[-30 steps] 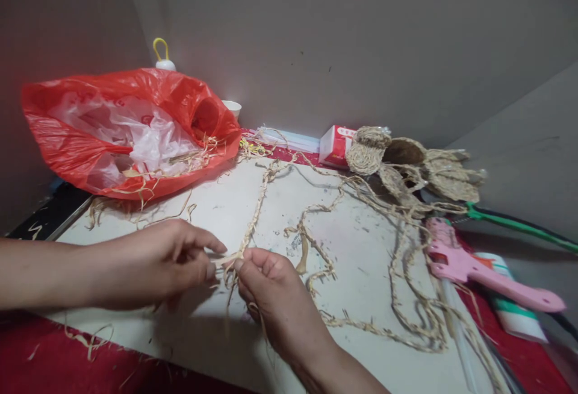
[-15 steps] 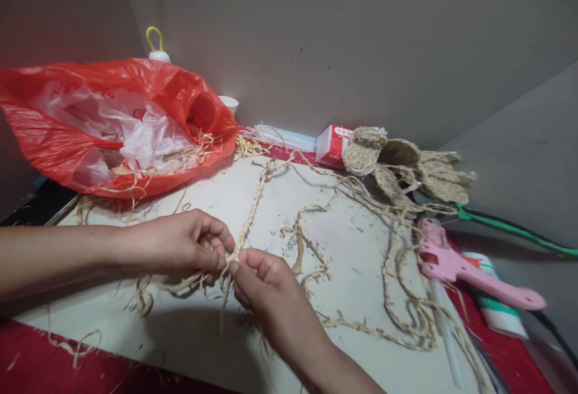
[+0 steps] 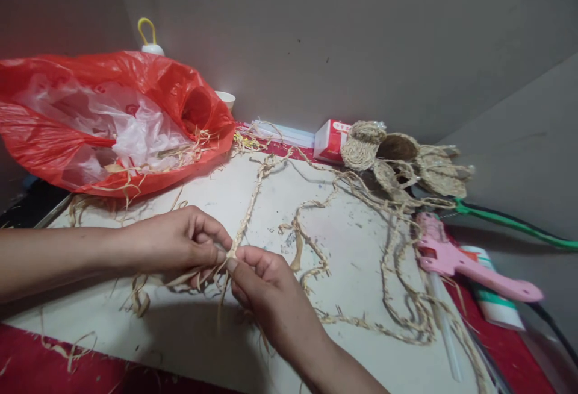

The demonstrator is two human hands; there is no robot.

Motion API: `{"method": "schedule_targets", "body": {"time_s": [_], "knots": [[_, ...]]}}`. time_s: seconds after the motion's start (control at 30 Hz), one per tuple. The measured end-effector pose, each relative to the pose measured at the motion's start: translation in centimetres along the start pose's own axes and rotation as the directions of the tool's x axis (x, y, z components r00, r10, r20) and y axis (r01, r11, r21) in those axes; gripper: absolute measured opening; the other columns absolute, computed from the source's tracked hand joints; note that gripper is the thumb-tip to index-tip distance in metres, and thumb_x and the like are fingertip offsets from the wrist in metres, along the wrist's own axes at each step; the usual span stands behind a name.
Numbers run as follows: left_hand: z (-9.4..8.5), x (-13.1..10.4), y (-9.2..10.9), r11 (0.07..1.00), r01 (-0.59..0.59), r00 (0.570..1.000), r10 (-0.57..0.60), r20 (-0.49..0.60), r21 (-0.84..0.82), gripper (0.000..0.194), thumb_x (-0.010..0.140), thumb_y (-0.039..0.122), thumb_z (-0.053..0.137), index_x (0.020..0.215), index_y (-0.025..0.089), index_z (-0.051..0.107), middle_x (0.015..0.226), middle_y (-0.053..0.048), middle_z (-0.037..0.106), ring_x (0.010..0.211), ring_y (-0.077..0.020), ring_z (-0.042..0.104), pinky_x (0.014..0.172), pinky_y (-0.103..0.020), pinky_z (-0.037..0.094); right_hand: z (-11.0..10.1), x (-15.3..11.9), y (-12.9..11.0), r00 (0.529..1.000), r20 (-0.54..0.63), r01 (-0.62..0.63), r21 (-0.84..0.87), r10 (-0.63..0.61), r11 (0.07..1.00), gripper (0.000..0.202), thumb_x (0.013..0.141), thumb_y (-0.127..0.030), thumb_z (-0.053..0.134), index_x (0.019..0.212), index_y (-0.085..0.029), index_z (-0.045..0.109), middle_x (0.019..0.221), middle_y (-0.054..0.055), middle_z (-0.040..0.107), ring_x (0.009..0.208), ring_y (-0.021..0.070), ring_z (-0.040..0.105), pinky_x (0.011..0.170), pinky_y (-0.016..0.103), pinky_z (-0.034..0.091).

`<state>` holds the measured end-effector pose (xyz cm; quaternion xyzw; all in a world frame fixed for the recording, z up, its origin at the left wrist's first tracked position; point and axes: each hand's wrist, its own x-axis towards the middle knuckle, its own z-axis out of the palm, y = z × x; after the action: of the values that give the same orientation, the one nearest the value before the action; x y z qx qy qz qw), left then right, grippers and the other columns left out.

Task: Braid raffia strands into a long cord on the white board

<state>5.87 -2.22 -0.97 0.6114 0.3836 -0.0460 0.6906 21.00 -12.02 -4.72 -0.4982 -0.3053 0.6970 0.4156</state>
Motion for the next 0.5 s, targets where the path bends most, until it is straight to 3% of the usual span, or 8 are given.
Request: {"method": "schedule_targets", "body": {"time_s": [0.2, 0.43, 0.5], "knots": [[0.24, 0.09, -0.12, 0.998, 0.022, 1.000, -0.021, 0.019, -0.055, 0.018, 0.079, 0.028, 0.056, 0.092, 0.014, 0.055, 0.055, 0.002, 0.058, 0.044, -0.0097, 0.053, 0.042, -0.018, 0.036, -0.01, 0.01, -0.15, 1.000, -0.003, 0.007, 0.029, -0.007, 1.000, 0.035, 0.083, -0.045, 0.066, 0.068, -0.016, 0.054, 0.047, -0.009, 0.031, 0.044, 0.0061, 0.019, 0.044, 0.024, 0.011], [0.85, -0.51, -0.90, 0.953, -0.224, 0.971, 0.235, -0.033, 0.202, 0.005, 0.077, 0.018, 0.053, 0.077, 0.015, 0.058, 0.051, 0.009, 0.038, 0.044, -0.0043, 0.031, 0.043, -0.017, 0.021, -0.17, 0.03, 0.33, 0.999, -0.015, 0.032, 0.003, -0.032, 0.999, 0.038, 0.084, -0.045, 0.065, 0.063, -0.018, 0.047, 0.049, -0.008, 0.035, 0.045, 0.0067, 0.023, 0.045, 0.023, 0.016], [0.83, -0.54, -0.98, 0.951, -0.247, 0.968, 0.251, 0.000, 0.185, 0.005, 0.075, 0.016, 0.055, 0.079, 0.015, 0.059, 0.053, 0.009, 0.039, 0.046, -0.0045, 0.032, 0.043, -0.017, 0.022, -0.21, 0.03, 0.46, 0.999, -0.014, 0.041, -0.003, -0.041, 0.999, 0.036, 0.086, -0.043, 0.063, 0.065, -0.018, 0.049, 0.050, -0.008, 0.034, 0.046, 0.0070, 0.023, 0.045, 0.023, 0.017]]}}
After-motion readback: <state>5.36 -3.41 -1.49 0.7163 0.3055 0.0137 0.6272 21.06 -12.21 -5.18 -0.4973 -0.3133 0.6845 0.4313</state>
